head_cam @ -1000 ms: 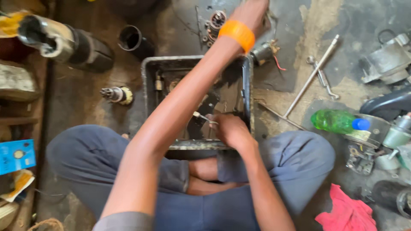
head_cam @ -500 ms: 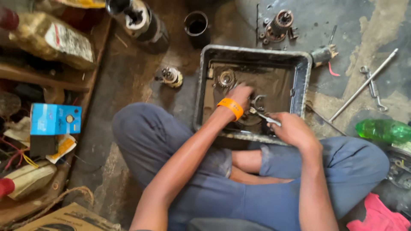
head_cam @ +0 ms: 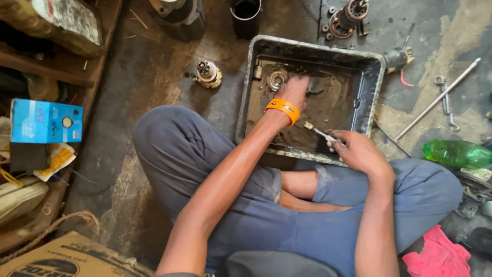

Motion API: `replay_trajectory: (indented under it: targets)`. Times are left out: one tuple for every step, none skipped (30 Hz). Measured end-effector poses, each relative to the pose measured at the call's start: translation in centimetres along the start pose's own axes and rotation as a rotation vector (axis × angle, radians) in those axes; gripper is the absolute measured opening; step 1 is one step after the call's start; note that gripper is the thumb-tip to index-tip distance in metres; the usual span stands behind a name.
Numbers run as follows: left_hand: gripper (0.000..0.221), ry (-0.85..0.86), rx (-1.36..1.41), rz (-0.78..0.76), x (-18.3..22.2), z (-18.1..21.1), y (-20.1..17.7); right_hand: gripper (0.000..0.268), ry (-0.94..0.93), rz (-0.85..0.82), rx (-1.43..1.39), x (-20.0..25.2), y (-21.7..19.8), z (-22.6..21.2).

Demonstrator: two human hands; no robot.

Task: The person scrubs a small mechanical part with a brush while holding it in a tray of dark liquid. The person repeatedly dips the part and brush into the liquid and scrubs the surface.

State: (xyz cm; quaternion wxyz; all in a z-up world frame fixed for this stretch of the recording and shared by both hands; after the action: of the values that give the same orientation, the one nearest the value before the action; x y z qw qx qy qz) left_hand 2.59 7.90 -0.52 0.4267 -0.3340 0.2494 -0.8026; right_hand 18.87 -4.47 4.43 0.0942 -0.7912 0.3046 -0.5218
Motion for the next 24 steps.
replay_trajectory:
  targets:
    - [0.032, -0.019, 0.011, 0.061, 0.4, -0.3, -0.6, 0.04, -0.022, 0.023, 0.011, 0.0, -0.1, -0.3]
    - [0.038, -0.032, 0.024, 0.123, 0.6, -0.4, -1.1, 0.041, -0.042, 0.051, 0.023, 0.1, -0.5, -0.4]
    - [0.035, -0.05, 0.03, 0.124, 0.4, -0.6, -0.9, 0.04, -0.083, 0.094, 0.046, 0.1, -0.8, -0.8]
    - [0.031, -0.065, 0.035, 0.125, 0.2, -1.0, -0.7, 0.038, -0.124, 0.141, 0.069, 0.1, -1.0, -1.2]
    - [0.028, -0.08, 0.04, 0.126, 0.0, -1.3, -0.4, 0.037, -0.166, 0.188, 0.092, 0.2, -1.3, -1.6]
    - [0.028, -0.056, 0.016, 0.116, -0.2, -1.2, 0.0, 0.036, -0.2, 0.167, 0.088, -0.1, -0.9, -1.9]
    - [0.028, -0.033, -0.007, 0.106, -0.3, -1.1, 0.4, 0.035, -0.235, 0.147, 0.084, -0.2, -0.6, -2.1]
    - [0.029, -0.006, -0.031, 0.096, -0.5, -0.8, 0.9, 0.035, -0.267, 0.129, 0.079, -0.2, -0.5, -2.2]
    - [0.027, 0.01, -0.035, 0.068, -0.5, -0.7, 1.4, 0.034, -0.191, 0.137, 0.084, -0.3, -0.5, -1.5]
    - [0.025, 0.028, -0.038, 0.043, -0.5, -0.3, 1.9, 0.033, -0.114, 0.149, 0.091, -0.2, -0.7, -0.8]
    - [0.023, 0.046, -0.041, 0.019, -0.6, 0.2, 2.4, 0.033, -0.037, 0.16, 0.098, 0.0, -1.2, 0.1]
    - [0.024, 0.037, -0.06, 0.0, -0.5, 0.3, 2.8, 0.032, -0.105, 0.158, 0.093, 0.1, -1.2, -0.6]
    - [0.024, 0.028, -0.08, -0.019, -0.5, 0.3, 3.2, 0.032, -0.173, 0.155, 0.09, 0.2, -1.1, -1.4]
    - [0.024, 0.016, -0.104, -0.036, -0.4, 0.3, 3.2, 0.031, -0.247, 0.154, 0.084, 0.3, -1.0, -2.3]
    - [0.023, 0.006, -0.093, -0.032, -0.2, 0.3, 3.0, 0.032, -0.193, 0.209, 0.079, 0.7, -1.5, -2.0]
    - [0.022, -0.006, -0.083, -0.026, 0.0, 0.2, 2.5, 0.033, -0.142, 0.263, 0.072, 1.2, -2.0, -1.9]
    - [0.022, -0.018, -0.074, -0.02, 0.0, 0.1, 2.0, 0.035, -0.091, 0.317, 0.066, 1.5, -2.5, -1.9]
    - [0.022, -0.053, -0.039, -0.029, -0.1, -0.2, 1.8, 0.034, -0.075, 0.303, 0.068, 1.6, -2.4, -2.1]
    - [0.023, -0.088, -0.005, -0.038, -0.2, -0.6, 1.7, 0.032, -0.06, 0.289, 0.07, 1.6, -2.2, -2.2]
    - [0.023, -0.122, 0.03, -0.049, -0.4, -1.1, 1.9, 0.031, -0.042, 0.275, 0.071, 1.6, -2.0, -2.3]
    - [0.026, -0.133, 0.052, -0.021, -0.5, -1.3, 1.8, 0.03, -0.056, 0.269, 0.064, 1.8, -1.9, -2.4]
    - [0.029, -0.146, 0.074, 0.011, -0.7, -1.7, 1.8, 0.029, -0.074, 0.263, 0.058, 1.8, -1.8, -2.7]
    - [0.032, -0.158, 0.096, 0.043, -1.0, -2.4, 1.7, 0.029, -0.092, 0.257, 0.053, 1.7, -1.8, -2.9]
    - [0.035, -0.182, 0.128, 0.05, -1.4, -3.2, 2.1, 0.03, -0.089, 0.287, 0.026, 1.7, -2.1, -2.8]
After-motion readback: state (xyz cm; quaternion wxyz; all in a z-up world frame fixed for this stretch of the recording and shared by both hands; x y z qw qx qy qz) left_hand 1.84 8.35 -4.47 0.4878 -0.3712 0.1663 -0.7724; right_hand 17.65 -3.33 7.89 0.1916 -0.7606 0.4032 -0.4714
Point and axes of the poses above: each hand's wrist, its own x-axis away from the middle knuckle, its own y-axis out of the palm, z = x × y, the point moved 10 cm from there along -x, towards the middle knuckle, and after that the axes turned 15 degrees about -z, right-handed, at the moved point
